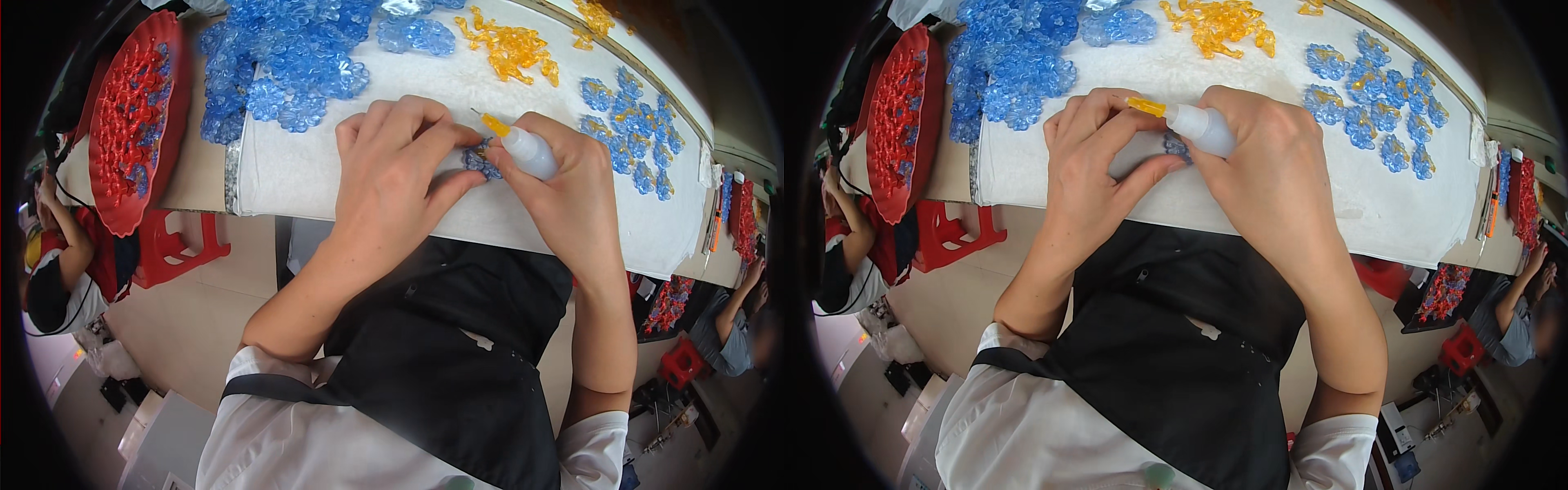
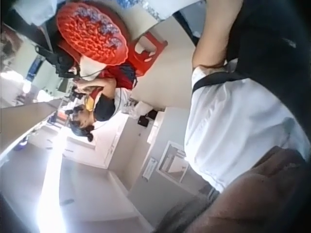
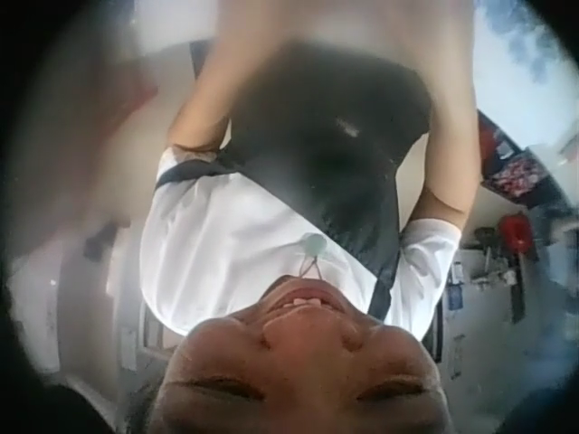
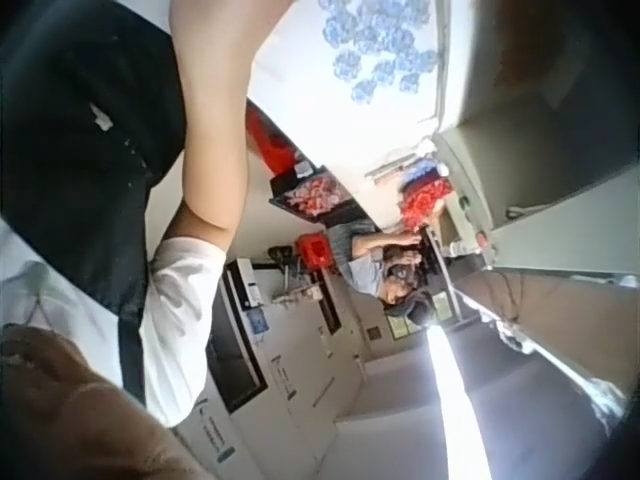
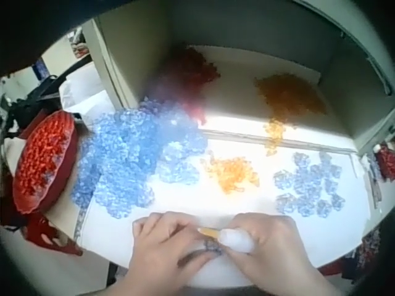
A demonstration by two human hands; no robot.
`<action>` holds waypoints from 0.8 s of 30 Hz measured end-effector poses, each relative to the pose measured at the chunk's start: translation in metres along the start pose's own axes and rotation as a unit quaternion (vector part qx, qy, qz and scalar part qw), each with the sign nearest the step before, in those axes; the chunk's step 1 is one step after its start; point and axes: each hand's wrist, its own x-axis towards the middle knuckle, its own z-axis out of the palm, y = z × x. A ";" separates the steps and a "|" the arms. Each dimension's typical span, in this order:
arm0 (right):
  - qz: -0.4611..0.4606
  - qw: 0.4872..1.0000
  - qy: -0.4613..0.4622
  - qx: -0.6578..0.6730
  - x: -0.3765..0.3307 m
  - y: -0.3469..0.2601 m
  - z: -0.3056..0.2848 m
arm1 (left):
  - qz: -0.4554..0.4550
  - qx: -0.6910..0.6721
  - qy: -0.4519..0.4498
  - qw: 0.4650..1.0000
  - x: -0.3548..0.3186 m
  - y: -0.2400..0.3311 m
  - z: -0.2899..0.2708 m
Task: The person applies glue to small blue snowflake-shaped toy parts using a glue bottle.
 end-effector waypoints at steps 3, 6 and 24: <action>-0.013 0.999 -0.006 -0.038 0.001 -0.002 0.000 | -0.003 -0.001 -0.002 1.000 0.000 0.001 0.000; -0.030 0.998 -0.001 -0.062 -0.001 -0.002 0.002 | -0.007 -0.001 0.000 1.000 -0.001 0.001 0.000; -0.061 0.989 0.066 -0.115 -0.007 -0.004 0.011 | -0.005 -0.005 0.004 1.000 -0.001 0.002 0.004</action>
